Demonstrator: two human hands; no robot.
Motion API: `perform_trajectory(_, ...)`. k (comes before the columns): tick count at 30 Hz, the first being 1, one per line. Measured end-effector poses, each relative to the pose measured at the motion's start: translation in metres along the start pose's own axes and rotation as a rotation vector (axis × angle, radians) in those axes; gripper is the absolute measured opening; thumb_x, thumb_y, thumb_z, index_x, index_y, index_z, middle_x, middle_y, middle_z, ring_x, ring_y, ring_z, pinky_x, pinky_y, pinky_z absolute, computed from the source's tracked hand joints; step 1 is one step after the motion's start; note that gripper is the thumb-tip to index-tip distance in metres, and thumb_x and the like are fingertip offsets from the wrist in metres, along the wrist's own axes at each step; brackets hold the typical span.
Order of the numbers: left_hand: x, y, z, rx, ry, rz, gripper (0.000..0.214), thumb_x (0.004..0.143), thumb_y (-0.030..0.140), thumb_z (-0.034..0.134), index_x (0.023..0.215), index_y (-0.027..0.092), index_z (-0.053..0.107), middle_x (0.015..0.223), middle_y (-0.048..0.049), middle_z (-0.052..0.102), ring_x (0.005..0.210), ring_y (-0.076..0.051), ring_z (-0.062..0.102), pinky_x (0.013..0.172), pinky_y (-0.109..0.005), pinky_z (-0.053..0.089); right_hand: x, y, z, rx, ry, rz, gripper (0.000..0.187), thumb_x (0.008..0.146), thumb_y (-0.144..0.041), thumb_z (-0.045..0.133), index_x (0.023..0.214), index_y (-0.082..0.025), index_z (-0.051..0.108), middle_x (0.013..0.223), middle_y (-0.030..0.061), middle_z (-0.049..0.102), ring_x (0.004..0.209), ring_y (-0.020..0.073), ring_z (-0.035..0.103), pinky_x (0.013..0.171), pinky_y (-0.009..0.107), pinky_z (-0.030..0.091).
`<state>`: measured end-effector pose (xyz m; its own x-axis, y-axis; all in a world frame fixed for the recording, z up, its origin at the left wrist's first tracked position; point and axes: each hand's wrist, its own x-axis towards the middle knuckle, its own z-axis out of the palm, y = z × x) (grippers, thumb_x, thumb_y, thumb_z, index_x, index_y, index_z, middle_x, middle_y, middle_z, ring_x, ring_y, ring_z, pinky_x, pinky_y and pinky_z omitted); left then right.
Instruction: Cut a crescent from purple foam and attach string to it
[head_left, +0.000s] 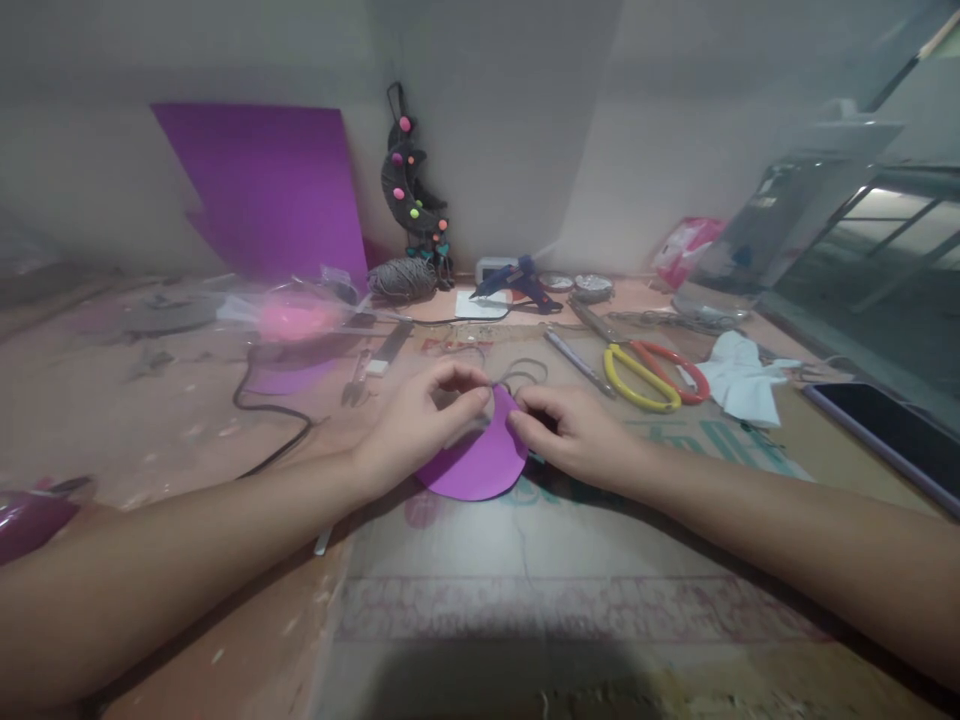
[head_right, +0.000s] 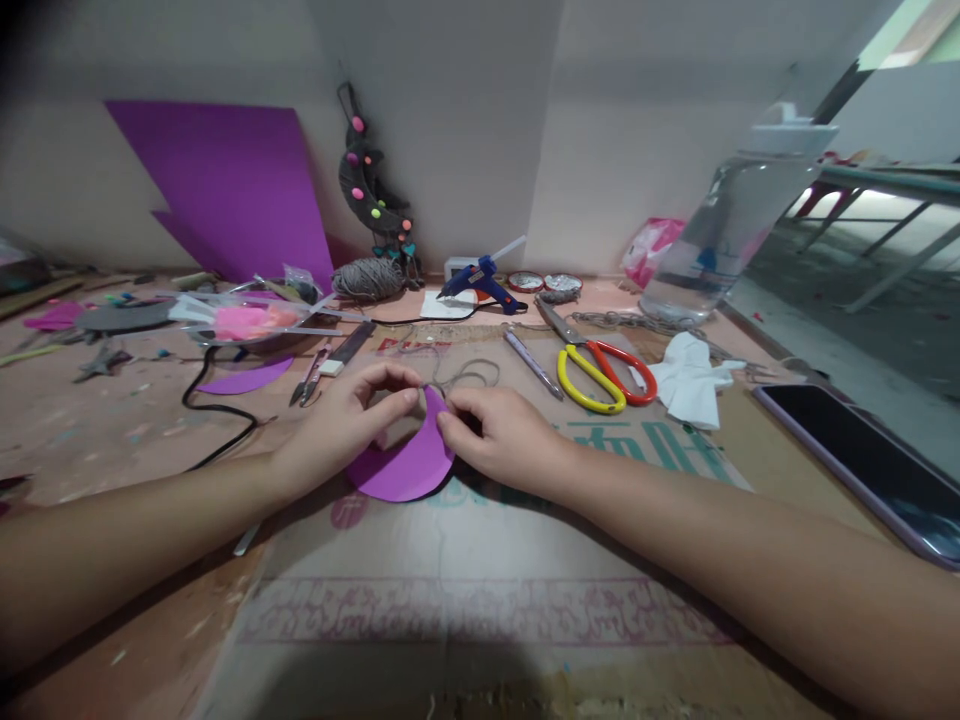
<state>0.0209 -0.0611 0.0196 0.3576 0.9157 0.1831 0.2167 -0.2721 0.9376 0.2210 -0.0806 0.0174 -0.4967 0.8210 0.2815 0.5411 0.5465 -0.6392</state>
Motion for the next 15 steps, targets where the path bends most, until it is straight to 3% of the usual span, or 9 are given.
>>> perform_trajectory(6, -0.0001, -0.0066, 0.0003, -0.077, -0.035, -0.006, 0.018, 0.088, 0.033, 0.064, 0.085, 0.016, 0.062, 0.069, 0.0004, 0.060, 0.054, -0.009, 0.049, 0.048, -0.021, 0.036, -0.0007, -0.0004, 0.0008, -0.026, -0.017, 0.009, 0.026, 0.091, -0.026, 0.048, 0.066, -0.019, 0.051, 0.058, -0.0032, 0.049, 0.056, 0.0116, 0.046, 0.057, 0.026, 0.031)
perform_trajectory(15, -0.0022, -0.0042, 0.0000, -0.113, -0.013, -0.042, 0.015, 0.085, 0.031, 0.068, 0.084, 0.017, 0.061, 0.062, 0.0020, 0.057, 0.053, -0.010, 0.047, 0.049, -0.022, 0.036, -0.0010, 0.0003, 0.0010, -0.046, -0.046, 0.007, 0.026, 0.092, -0.029, 0.046, 0.067, -0.020, 0.045, 0.060, -0.0034, 0.046, 0.056, 0.0113, 0.043, 0.056, 0.027, 0.029)
